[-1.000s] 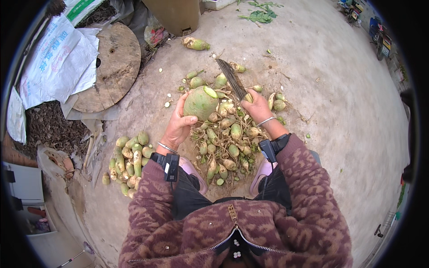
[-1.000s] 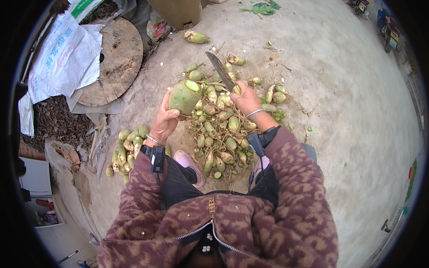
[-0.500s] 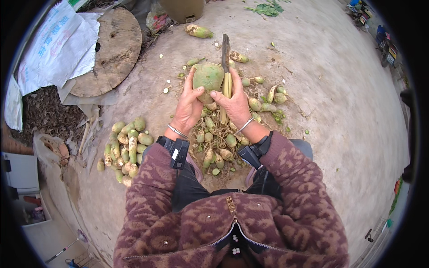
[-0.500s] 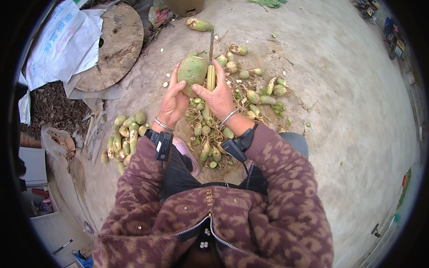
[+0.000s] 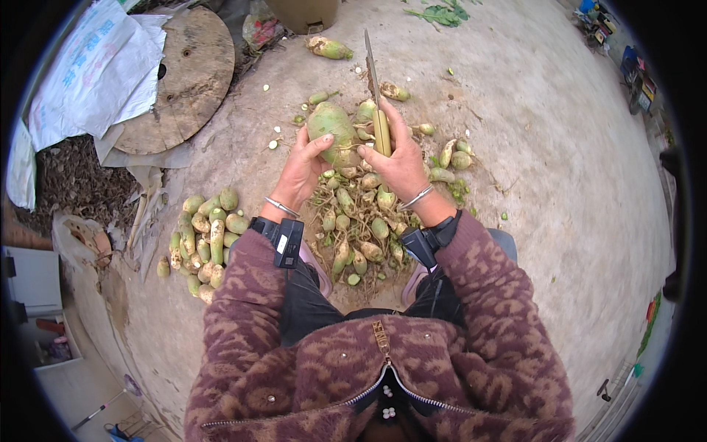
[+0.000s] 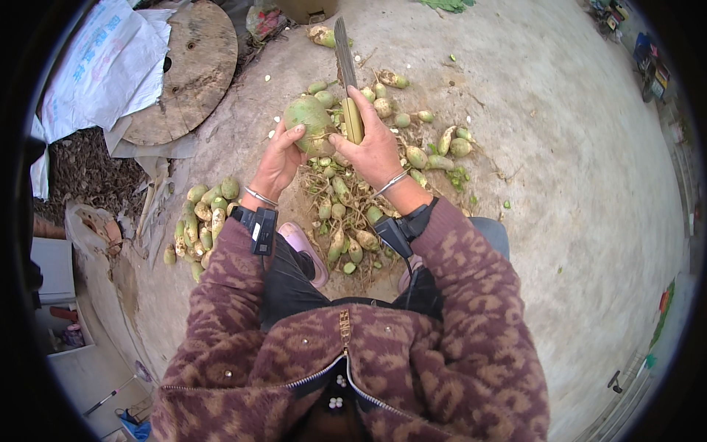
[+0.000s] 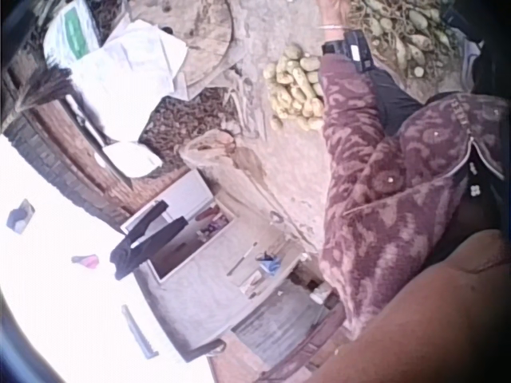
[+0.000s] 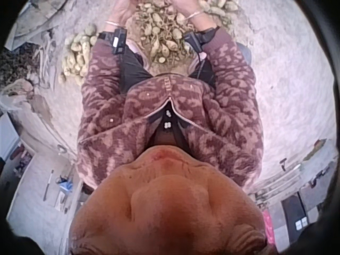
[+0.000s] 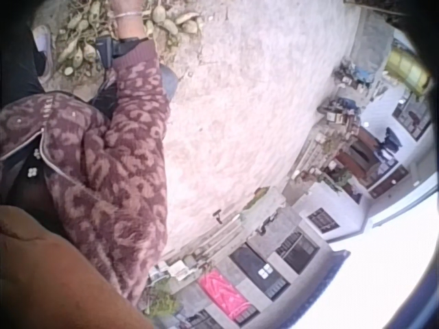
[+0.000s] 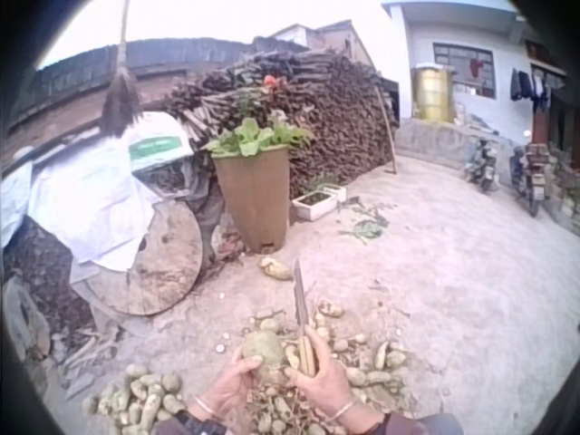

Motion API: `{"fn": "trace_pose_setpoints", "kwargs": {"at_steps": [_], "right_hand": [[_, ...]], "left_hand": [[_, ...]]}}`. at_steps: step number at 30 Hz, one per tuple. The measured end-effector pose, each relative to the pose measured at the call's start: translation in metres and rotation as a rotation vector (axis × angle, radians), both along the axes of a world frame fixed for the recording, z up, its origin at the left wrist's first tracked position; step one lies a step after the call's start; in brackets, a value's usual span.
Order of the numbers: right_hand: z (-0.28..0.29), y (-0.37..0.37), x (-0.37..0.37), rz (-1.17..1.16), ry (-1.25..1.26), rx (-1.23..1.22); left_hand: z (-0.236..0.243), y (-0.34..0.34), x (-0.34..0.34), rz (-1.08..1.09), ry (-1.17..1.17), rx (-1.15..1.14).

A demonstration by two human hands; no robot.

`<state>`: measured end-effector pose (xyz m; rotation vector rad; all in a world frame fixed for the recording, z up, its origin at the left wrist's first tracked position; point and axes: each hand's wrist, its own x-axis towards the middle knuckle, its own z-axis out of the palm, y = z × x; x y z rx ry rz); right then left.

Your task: The person sits on the ground and peels green root vegetables using a knife. They pick up each vegetable, remove the skin, and place the peeled item aside while peels accumulate on the floor.

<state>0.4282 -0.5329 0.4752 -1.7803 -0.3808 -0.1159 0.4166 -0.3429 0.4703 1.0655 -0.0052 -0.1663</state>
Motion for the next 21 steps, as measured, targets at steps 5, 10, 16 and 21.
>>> {"fn": "trace_pose_setpoints", "kwargs": {"at_steps": [5,10,16,21], "right_hand": [[0.007,0.001,-0.005,-0.031,-0.162,-0.190],[0.006,0.007,-0.004,-0.045,-0.237,-0.150],[0.009,0.011,-0.003,-0.057,-0.285,-0.172],[0.008,0.013,-0.005,-0.033,-0.110,-0.152]], "left_hand": [[-0.003,0.001,0.003,0.041,0.017,0.007],[-0.004,0.001,0.003,0.023,0.014,-0.020],[-0.006,-0.001,0.001,0.045,0.028,0.029],[-0.006,-0.002,0.002,0.077,0.035,0.006]]}}
